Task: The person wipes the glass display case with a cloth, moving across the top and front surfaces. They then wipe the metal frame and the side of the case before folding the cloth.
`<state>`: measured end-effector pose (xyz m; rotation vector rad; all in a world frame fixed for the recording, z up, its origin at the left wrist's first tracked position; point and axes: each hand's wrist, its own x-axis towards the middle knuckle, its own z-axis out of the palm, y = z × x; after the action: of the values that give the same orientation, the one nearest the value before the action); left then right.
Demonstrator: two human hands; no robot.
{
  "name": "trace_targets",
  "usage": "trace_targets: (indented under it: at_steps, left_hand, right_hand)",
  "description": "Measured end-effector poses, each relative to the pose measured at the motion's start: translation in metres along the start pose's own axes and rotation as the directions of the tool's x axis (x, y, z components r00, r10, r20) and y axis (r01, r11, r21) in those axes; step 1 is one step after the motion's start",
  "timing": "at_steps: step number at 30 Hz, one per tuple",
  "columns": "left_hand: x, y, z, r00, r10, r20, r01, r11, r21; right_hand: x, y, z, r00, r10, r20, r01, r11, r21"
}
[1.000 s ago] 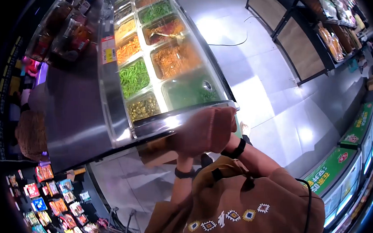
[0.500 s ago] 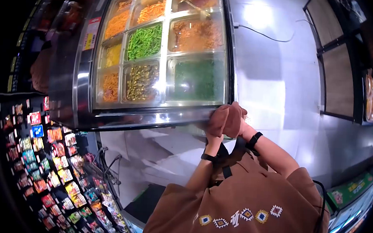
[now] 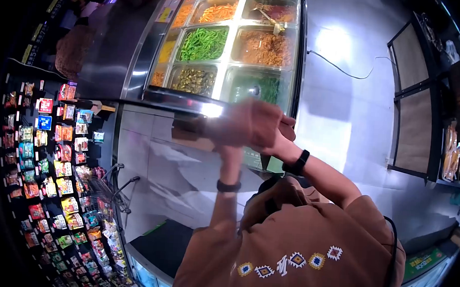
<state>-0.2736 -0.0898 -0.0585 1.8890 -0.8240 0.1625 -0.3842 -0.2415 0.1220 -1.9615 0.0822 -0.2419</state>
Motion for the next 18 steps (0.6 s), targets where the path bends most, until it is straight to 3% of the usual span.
trace_targets:
  at_steps: [1,3,5,6,7,11,13,15,16,18]
  left_hand:
    - [0.012,-0.002,-0.011,1.0,-0.016,-0.019,0.015,0.998,-0.067]
    - [0.046,0.013,-0.036,0.993,-0.118,-0.005,0.114,0.965,-0.238]
    - [0.068,0.017,-0.052,0.987,-0.159,0.007,0.15,0.914,-0.377]
    - [0.071,0.005,-0.053,0.993,-0.117,-0.024,0.096,0.903,-0.418]
    - [0.07,-0.002,-0.051,0.997,-0.071,-0.022,0.057,0.912,-0.405]
    - [0.052,-0.018,-0.034,0.988,0.114,0.106,-0.092,0.977,-0.195]
    - [0.035,-0.021,-0.017,0.958,0.194,0.211,-0.183,0.981,-0.071]
    - [0.008,-0.025,0.008,0.948,0.131,0.289,-0.152,0.987,0.052]
    - [-0.015,-0.027,0.023,0.952,0.027,0.304,-0.068,0.99,0.126]
    - [-0.043,-0.021,0.05,0.953,-0.08,0.292,0.053,0.994,0.097]
  right_hand:
    - [0.0,0.011,0.014,0.984,-0.13,-0.119,0.144,0.983,0.117]
    - [0.023,0.029,0.045,0.947,-0.185,-0.264,0.252,0.936,0.247]
    - [0.038,-0.002,0.045,0.934,-0.191,-0.302,0.254,0.949,0.187]
    - [0.042,-0.013,0.047,0.928,-0.191,-0.32,0.251,0.955,0.16]
    - [0.044,-0.009,0.052,0.903,-0.227,-0.366,0.244,0.97,0.001]
    - [0.03,0.048,0.065,0.936,-0.189,-0.296,0.212,0.976,0.049]
    - [0.014,0.032,0.048,0.861,-0.376,-0.342,0.384,0.922,-0.049]
    - [-0.012,0.048,0.049,0.866,-0.346,-0.361,0.328,0.938,-0.113]
    - [-0.031,0.083,0.065,0.905,-0.221,-0.365,0.191,0.975,-0.117]
    - [-0.049,0.104,0.074,0.909,-0.07,-0.411,-0.015,0.98,-0.2]
